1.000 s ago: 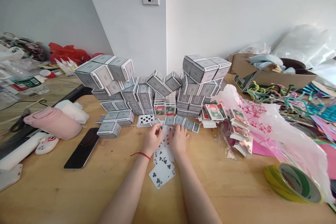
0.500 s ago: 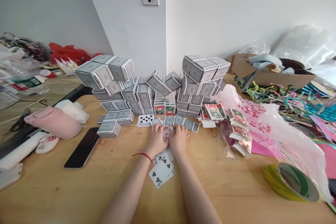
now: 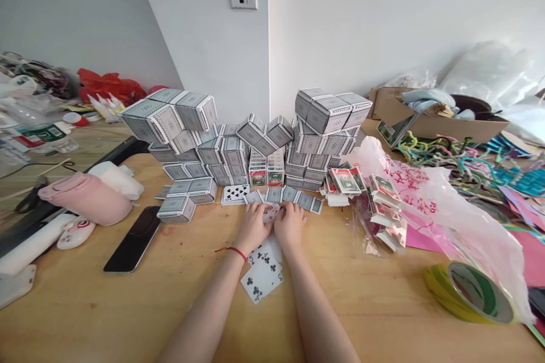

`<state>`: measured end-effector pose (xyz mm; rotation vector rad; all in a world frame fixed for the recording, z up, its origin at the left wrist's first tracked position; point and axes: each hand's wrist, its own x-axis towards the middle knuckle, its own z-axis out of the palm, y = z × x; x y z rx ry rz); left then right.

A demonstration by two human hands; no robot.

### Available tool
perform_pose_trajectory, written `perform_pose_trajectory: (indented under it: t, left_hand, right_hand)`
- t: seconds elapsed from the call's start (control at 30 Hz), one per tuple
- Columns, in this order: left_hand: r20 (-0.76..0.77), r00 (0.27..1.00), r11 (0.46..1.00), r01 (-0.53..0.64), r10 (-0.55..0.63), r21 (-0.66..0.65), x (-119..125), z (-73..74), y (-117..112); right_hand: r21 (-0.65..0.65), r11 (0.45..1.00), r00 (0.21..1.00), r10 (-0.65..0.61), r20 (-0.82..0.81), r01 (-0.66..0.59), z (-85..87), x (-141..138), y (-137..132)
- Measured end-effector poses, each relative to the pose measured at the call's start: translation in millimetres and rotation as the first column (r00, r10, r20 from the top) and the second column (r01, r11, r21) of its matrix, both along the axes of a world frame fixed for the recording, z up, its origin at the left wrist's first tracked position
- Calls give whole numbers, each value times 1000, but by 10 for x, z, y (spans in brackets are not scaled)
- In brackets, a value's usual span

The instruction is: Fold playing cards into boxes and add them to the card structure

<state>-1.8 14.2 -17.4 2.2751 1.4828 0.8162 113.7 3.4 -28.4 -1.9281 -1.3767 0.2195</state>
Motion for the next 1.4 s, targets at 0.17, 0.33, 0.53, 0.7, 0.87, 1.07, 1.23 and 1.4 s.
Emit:
perform_pose_trajectory:
  t: [0.17,0.33,0.53,0.7,0.87,1.07,1.23,1.4]
  left_hand:
    - [14,999,994,43,-42,-100,-52,43,31]
    - [35,999,980,16,-9,-198,-96,31,22]
    - [13,999,972,-48,52,-230,-69,15,25]
    - [81,994,971,-52,73,-233,-91,7,40]
    - [191,974,956,-63,122,-288,-155,-18,12]
    - [306,944,960,-35,123,-279,-210,-38,-58]
    - [509,845,940,26,161,-340,-229,-50,-70]
    - [747,638,891,208,190,-404,-248,13,-83]
  right_hand:
    - [103,994,979,-11,-205,33,-31,49,37]
    - [159,984,893,-3,-449,84,-54,139,24]
    - [138,990,858,40,-512,37,-56,189,16]
    - [127,986,905,154,-397,-112,-39,287,-51]
    - [63,963,951,268,-156,-261,13,328,-138]
    - [74,961,938,278,-205,-268,8,303,-162]
    - [63,994,885,108,-453,-89,-34,384,-181]
    - [131,991,727,99,-680,-13,-53,389,-180]
